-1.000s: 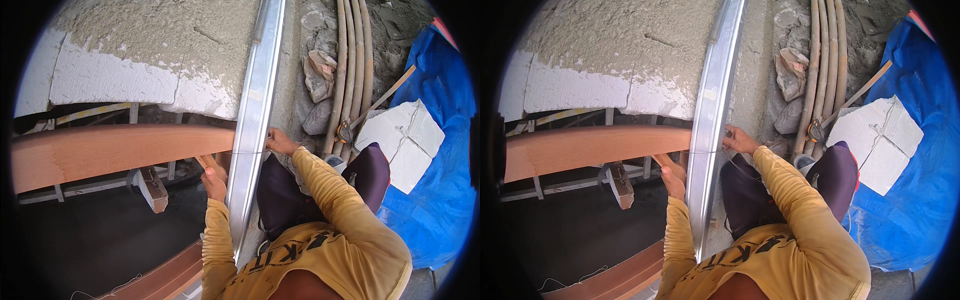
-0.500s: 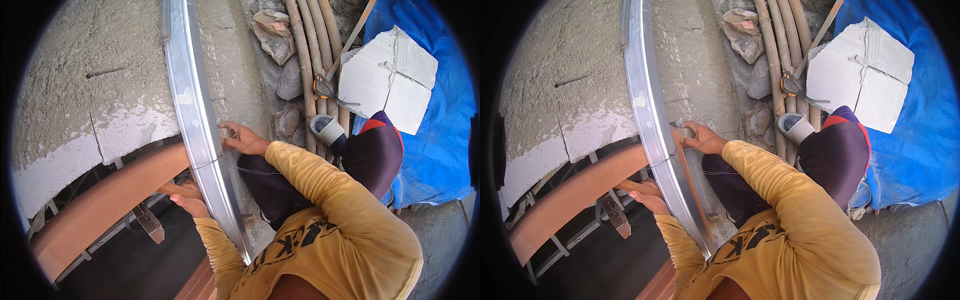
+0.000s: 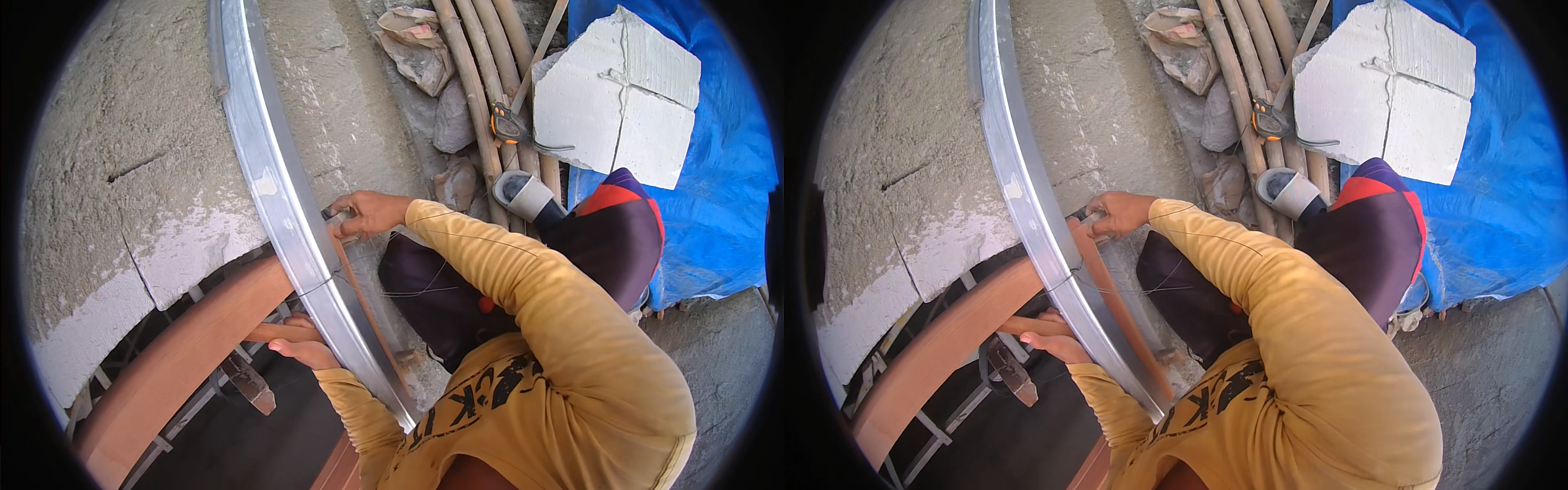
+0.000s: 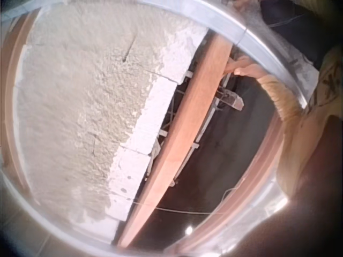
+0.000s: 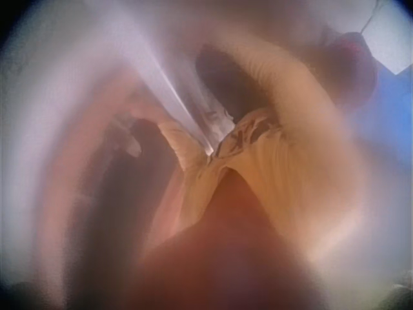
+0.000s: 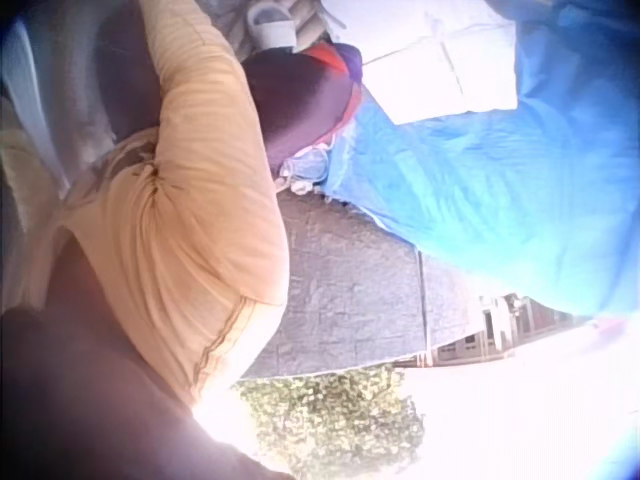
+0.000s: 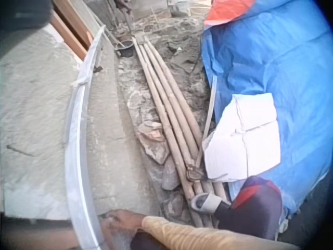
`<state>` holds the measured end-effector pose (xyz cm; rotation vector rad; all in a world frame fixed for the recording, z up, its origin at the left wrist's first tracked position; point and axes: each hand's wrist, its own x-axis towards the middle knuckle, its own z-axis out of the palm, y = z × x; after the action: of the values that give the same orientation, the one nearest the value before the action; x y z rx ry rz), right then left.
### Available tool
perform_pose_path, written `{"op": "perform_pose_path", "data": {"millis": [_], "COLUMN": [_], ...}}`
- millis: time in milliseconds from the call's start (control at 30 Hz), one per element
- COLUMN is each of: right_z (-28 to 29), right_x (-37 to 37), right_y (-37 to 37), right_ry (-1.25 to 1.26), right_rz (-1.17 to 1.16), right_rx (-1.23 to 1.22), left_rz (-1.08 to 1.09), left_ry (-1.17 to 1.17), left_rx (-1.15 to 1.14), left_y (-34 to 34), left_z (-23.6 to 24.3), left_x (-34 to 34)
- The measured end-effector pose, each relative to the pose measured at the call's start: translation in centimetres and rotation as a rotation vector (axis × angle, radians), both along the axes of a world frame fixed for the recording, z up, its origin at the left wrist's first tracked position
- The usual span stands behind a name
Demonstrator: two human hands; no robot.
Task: The person positions a long metal trim piece along a curved architectural edge, measures it with a tape measure, and uses a hand saw to cut it to size. They then secure the trim with wire ties and small wooden shims.
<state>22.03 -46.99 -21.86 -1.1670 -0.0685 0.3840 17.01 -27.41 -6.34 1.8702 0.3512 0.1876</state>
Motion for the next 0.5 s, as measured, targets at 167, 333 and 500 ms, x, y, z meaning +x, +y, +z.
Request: {"op": "perform_pose_path", "data": {"millis": [167, 333, 500], "right_z": [0.9, 1.1, 0.0], "right_x": [-2.9, 1.2, -3.3], "right_y": [2.6, -2.0, 3.7], "right_ry": [-0.048, 0.049, -0.072], "right_rz": [-0.263, 0.211, -0.345], "right_rx": [-0.037, 0.026, -0.011], "left_rz": [-0.096, -0.084, -0.041], "left_ry": [0.055, 0.033, 0.064], "left_rx": [0.046, -0.003, 0.080], "left_y": [0.8, 0.8, -0.4], "left_z": [0.6, 0.2, 0.8], "left_x": [-0.4, -0.1, -0.2]}}
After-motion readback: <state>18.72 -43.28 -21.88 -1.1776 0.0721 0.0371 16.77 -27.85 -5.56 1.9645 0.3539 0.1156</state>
